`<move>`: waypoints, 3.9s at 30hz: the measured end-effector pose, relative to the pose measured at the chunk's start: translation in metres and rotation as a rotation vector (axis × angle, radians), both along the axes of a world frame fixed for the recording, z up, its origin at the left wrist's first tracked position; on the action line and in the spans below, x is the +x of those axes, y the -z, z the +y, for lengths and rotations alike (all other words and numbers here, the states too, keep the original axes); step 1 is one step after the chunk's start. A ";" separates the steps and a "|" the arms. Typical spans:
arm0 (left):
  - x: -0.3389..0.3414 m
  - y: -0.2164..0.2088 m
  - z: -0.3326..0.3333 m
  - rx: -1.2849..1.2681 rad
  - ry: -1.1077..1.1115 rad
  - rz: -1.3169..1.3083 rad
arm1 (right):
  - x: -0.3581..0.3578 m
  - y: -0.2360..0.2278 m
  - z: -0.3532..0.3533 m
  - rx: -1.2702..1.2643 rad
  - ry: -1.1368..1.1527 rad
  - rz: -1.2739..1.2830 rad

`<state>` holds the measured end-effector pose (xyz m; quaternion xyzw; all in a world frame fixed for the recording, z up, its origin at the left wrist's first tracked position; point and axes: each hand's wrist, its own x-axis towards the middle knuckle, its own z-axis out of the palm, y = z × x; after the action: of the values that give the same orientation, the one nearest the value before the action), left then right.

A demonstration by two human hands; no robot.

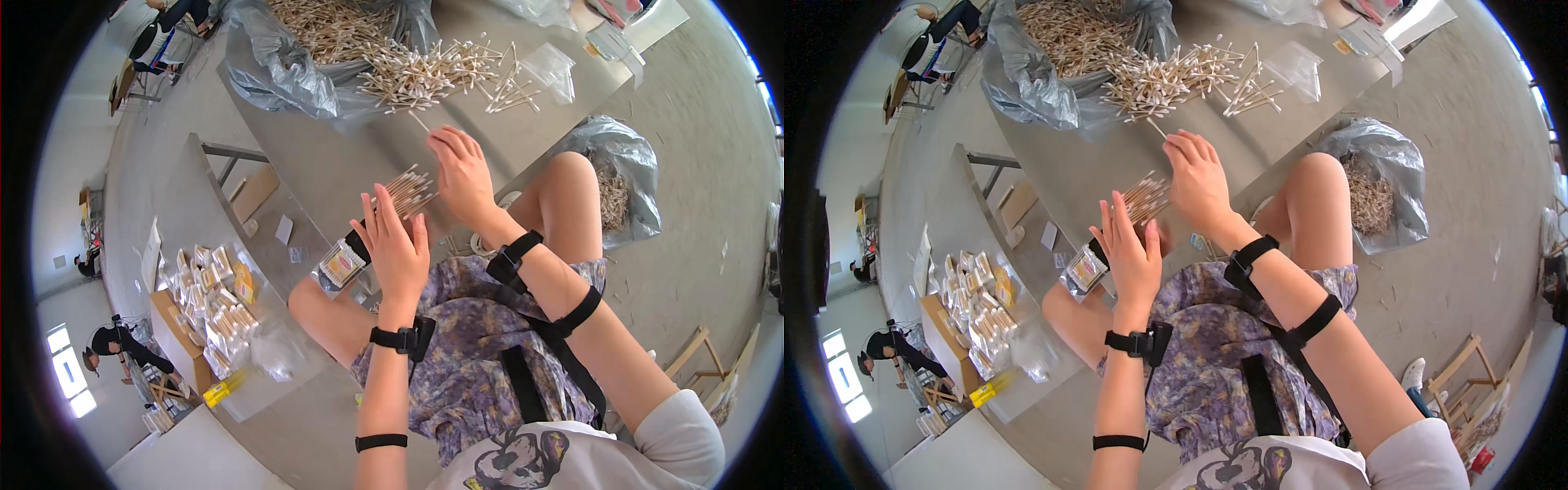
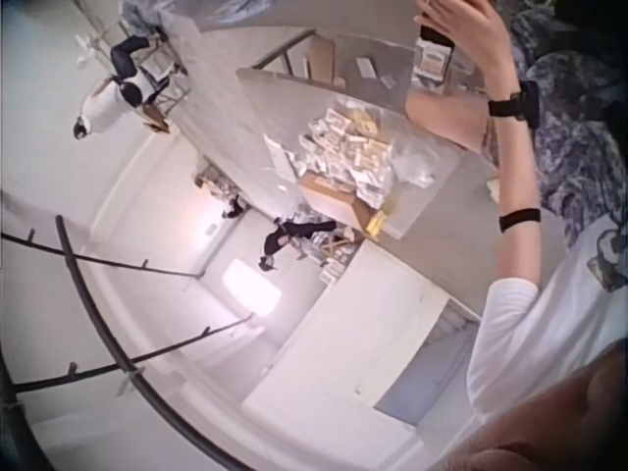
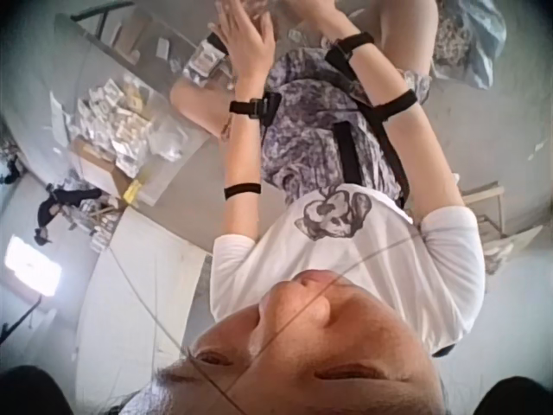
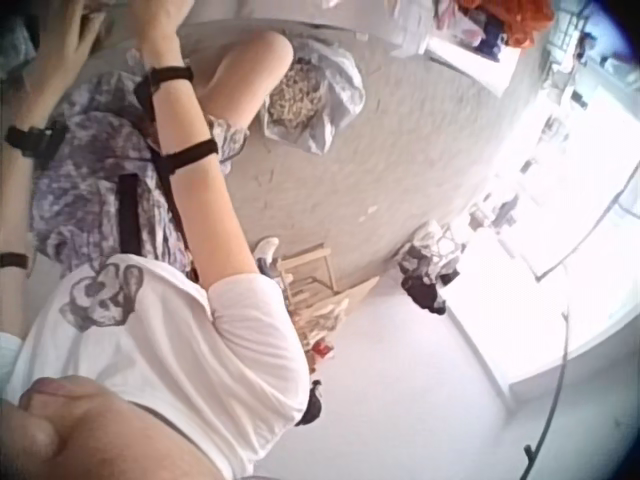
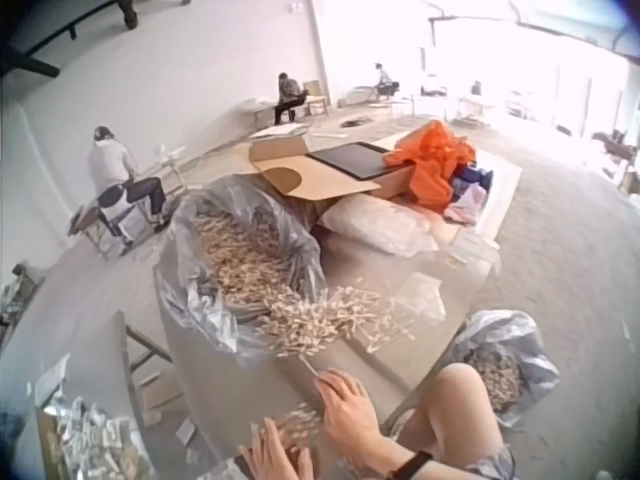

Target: Counting cotton swabs and putting them into a small packaging box.

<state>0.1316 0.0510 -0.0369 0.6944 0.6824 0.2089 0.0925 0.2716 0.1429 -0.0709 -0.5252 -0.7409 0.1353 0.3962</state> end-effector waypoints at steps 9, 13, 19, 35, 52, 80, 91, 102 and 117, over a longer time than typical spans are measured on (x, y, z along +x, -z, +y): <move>-0.009 0.003 0.003 0.165 -0.393 -1.087 | 0.007 -0.014 0.001 -0.303 0.027 0.651; 0.007 0.010 0.025 0.255 -0.405 -1.374 | -0.016 -0.003 -0.006 -0.458 -0.067 0.971; 0.023 0.004 0.027 0.223 -0.425 -1.437 | -0.033 -0.008 -0.014 -0.583 -0.170 0.993; 0.011 0.012 0.021 0.147 -0.136 -0.481 | -0.016 -0.006 -0.006 -0.369 -0.082 0.840; 0.015 0.032 0.019 0.044 0.008 0.198 | -0.009 -0.009 -0.005 -0.112 0.000 0.332; 0.023 0.030 0.010 0.029 0.004 0.236 | -0.010 0.000 -0.003 -0.107 -0.049 0.348; 0.024 0.028 0.008 0.021 0.026 0.197 | -0.010 -0.001 -0.003 -0.117 -0.053 0.320; 0.022 0.038 0.015 0.064 -0.052 0.230 | 0.010 -0.007 -0.002 -0.255 -0.329 0.346; 0.026 0.031 0.016 0.030 -0.067 0.202 | 0.026 -0.005 0.002 -0.222 -0.555 0.110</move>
<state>0.1574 0.0666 -0.0676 0.6899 0.7080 0.1509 0.0057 0.2976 0.1450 -0.0657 -0.3347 -0.8142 0.3466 0.3238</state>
